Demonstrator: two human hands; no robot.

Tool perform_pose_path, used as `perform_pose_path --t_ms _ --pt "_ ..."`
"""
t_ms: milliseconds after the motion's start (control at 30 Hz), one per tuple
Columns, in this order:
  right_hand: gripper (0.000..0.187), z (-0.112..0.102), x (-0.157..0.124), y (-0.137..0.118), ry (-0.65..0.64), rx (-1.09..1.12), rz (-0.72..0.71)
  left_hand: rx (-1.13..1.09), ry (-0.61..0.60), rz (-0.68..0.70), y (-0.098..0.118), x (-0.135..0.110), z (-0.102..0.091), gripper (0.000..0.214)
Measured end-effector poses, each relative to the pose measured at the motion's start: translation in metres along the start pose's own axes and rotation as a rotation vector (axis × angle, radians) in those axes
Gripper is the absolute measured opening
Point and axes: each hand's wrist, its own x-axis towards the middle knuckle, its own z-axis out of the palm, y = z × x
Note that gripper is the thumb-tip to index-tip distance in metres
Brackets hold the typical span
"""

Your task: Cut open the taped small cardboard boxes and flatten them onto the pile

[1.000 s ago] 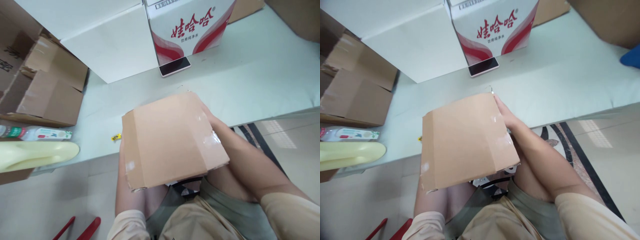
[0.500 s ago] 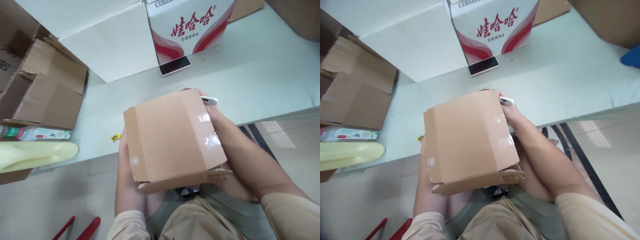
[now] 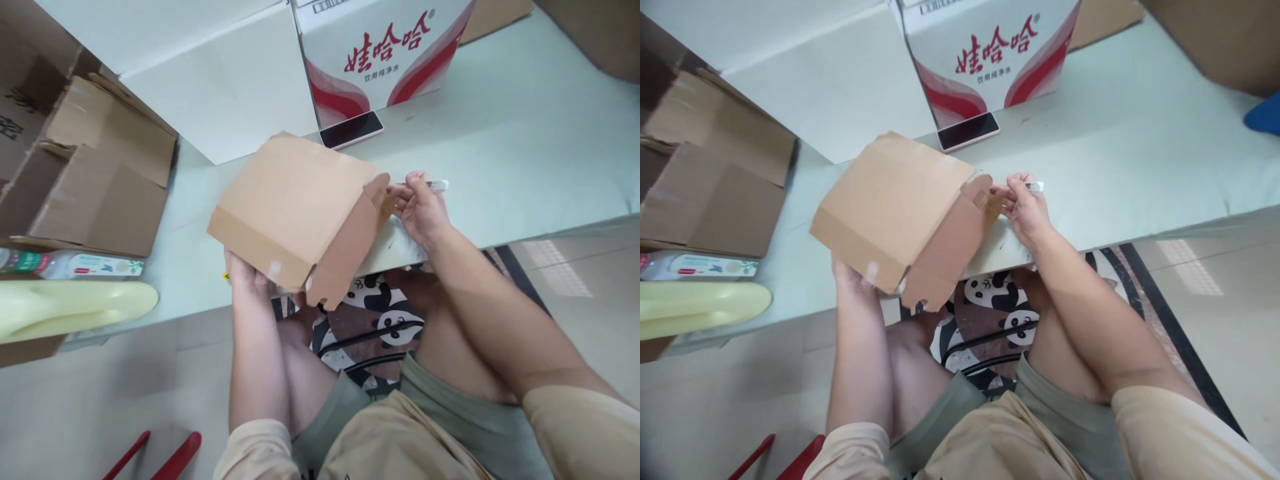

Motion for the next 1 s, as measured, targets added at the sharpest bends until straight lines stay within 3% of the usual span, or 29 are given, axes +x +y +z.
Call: perform_pose_path --t_ms 167,267,400,500,600,767,833,933,1000 --pt "0.064 0.0 -0.006 0.004 -0.041 -0.127 -0.065 -0.159 0.092 0.044 0.0 0.008 0.005 0.039" --pt "0.061 0.001 -0.011 0.003 -0.104 -0.238 -0.199 -0.079 0.148 0.165 0.0 0.005 0.011 0.041" --pt "0.058 0.005 -0.018 0.001 -0.201 -0.258 -0.268 0.042 0.202 0.265 -0.005 0.002 0.014 0.038" --pt "0.059 0.005 -0.016 0.002 -0.181 -0.208 -0.293 0.127 0.133 0.271 -0.01 0.002 0.01 0.031" --pt "0.056 -0.001 -0.007 0.006 -0.049 -0.202 -0.293 0.246 0.059 0.3 -0.015 0.003 0.002 0.024" --pt "0.052 -0.018 0.003 0.01 0.022 -0.278 -0.221 0.537 -0.337 0.177 -0.02 0.005 -0.01 0.051" --pt "0.05 -0.022 0.003 0.009 0.042 -0.317 -0.195 0.631 -0.434 0.116 -0.02 0.005 -0.013 0.058" --pt "0.048 -0.022 0.0 0.006 0.051 -0.336 -0.202 0.69 -0.494 0.083 -0.021 0.005 -0.015 0.053" --pt "0.049 -0.019 -0.003 0.002 0.04 -0.286 -0.238 0.675 -0.439 0.084 -0.021 0.006 -0.014 0.044"
